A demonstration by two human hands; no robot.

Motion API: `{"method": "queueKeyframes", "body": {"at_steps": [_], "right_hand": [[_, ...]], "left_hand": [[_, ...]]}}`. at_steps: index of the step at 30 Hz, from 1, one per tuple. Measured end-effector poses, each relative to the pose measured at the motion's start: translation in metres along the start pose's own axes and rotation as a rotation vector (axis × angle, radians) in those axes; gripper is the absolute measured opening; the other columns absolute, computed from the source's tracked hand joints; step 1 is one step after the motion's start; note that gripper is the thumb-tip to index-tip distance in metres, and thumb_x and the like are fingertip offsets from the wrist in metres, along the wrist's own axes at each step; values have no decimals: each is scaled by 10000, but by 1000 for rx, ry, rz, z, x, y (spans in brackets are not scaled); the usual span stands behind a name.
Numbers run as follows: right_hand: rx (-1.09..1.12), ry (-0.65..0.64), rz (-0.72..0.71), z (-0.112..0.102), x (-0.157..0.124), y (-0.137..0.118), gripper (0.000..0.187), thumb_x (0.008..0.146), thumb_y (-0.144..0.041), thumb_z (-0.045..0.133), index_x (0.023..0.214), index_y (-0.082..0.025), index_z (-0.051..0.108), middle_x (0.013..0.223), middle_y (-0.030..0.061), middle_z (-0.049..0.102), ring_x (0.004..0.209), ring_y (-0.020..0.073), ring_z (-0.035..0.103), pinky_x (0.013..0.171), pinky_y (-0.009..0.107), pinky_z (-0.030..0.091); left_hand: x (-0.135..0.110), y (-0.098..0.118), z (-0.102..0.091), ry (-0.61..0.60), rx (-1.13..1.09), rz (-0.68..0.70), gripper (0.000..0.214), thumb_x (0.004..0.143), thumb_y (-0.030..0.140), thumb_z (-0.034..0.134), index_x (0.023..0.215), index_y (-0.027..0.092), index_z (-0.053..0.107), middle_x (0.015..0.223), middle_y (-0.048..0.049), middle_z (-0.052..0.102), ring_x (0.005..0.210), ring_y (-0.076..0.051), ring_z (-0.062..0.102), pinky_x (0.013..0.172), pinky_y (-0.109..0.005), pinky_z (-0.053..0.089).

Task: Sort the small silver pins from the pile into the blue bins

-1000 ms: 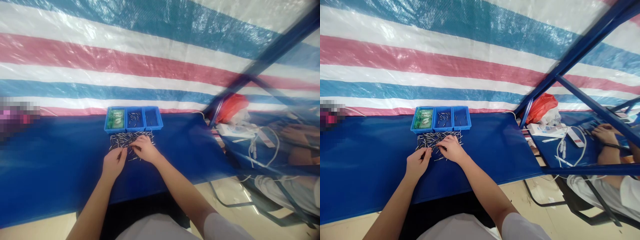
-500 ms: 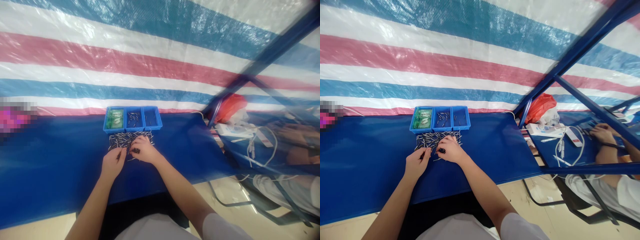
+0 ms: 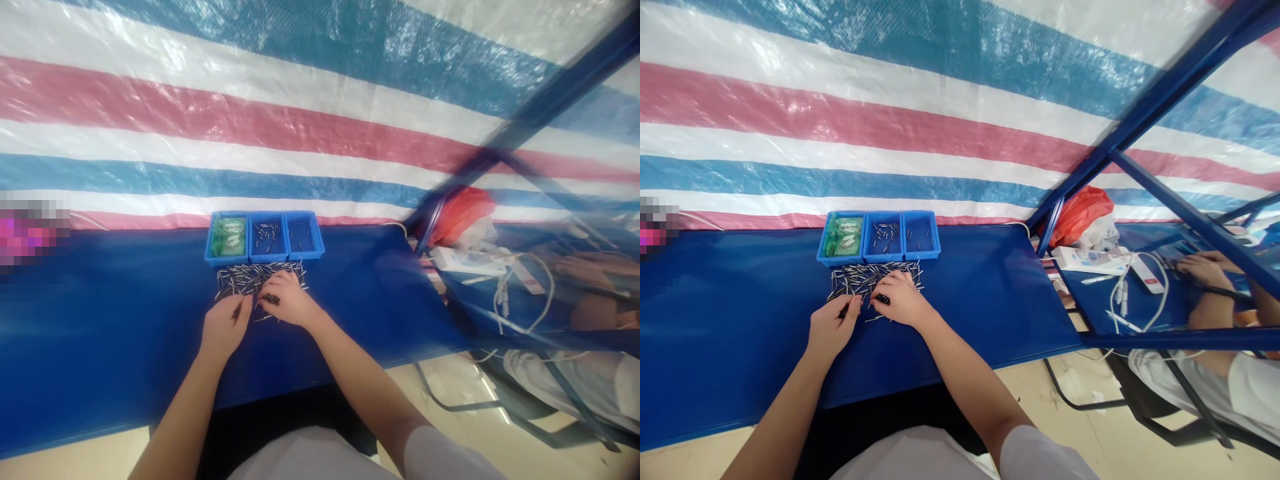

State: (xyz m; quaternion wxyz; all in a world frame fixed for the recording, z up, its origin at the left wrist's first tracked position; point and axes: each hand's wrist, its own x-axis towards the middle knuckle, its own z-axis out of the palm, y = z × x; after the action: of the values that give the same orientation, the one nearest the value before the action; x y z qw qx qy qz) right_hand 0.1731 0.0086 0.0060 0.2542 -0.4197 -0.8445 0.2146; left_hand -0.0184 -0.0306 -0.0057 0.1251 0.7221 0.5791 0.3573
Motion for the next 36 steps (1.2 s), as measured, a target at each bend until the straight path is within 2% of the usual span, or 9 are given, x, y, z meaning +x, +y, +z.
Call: {"method": "queueKeyframes", "body": {"at_steps": [28,36], "right_hand": [[40,13,15,-1,1,0,76,922,-265,641,902,-222,700,967,21,709,1039,192,527,926,357,334],[41,8,11,-2,1,-1,78,928,-263,631,906,-225,695,968,18,710,1034,193,529,922,356,332]], "left_hand": [[2,3,0,-49,17,9,278,957,340,506,778,188,654,723,4,681,678,-96,607,660,-207,420],[1,2,-1,-23,11,35,266,953,329,514,779,184,653,714,2,672,665,-98,598,652,-213,417]]}}
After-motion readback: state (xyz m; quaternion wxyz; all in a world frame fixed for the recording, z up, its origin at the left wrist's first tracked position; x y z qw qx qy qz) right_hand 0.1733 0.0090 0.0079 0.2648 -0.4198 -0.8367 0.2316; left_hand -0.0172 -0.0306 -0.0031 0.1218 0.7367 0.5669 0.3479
